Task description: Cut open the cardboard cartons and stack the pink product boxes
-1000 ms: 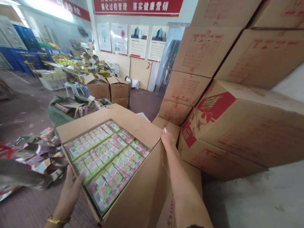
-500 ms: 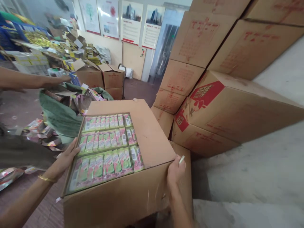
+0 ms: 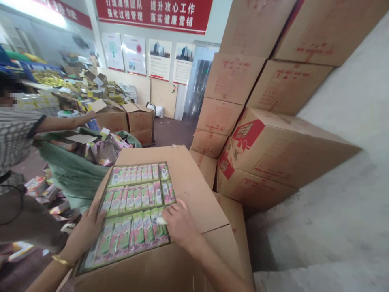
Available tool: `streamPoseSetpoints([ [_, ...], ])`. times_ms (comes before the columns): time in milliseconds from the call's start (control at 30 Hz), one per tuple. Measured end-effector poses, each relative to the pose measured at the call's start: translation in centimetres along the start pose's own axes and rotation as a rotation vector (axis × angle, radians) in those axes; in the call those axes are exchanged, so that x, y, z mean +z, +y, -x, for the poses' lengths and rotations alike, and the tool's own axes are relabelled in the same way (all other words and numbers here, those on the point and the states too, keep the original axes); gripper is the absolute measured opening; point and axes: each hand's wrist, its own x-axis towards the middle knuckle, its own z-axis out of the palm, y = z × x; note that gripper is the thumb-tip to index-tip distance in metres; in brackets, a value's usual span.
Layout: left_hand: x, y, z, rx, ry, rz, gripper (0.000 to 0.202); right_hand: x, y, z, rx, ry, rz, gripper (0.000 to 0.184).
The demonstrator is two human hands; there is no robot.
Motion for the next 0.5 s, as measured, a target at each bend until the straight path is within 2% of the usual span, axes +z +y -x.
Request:
streamPoseSetpoints([
  [100, 0.1, -0.5, -0.1, 0.096, -0.033, -0.079, 0.042, -0.5, 0.0, -2.0, -0.076, -0.143, 0.211, 0.025],
  [167, 0.2, -0.8, -0.2, 0.097, -0.029, -0.084, 0.042, -2.9, 1.8, -2.1, -0.066, -0.15, 0.264, 0.027],
  [233, 0.4, -0.9, -0.2, 0.047, -0.013, -0.05, 0.047, -6.7, 4.9, -1.4, 0.014, -0.119, 0.27, 0.029],
  [333, 0.7, -1.1, -0.4, 0.015, 0.025, -0.016, 0.056, -12.5, 11.4, 0.7, 0.296, -0.09, 0.29, 0.035],
  [367, 0.8, -1.2, -0.5, 0.021, 0.035, -0.016, 0.057, -14.0, 13.4, 1.5, 0.345, -0.08, 0.283, 0.039],
  [433, 1.1, -1.4, -0.7, 0.036, 0.04, -0.024, 0.06, -15.8, 16.6, 3.2, 0.342, -0.073, 0.27, 0.046],
  [500, 1.3, -1.6, -0.9, 0.036, 0.02, -0.025, 0.066, -16.1, 18.5, 4.5, 0.392, 0.0, 0.34, 0.051],
])
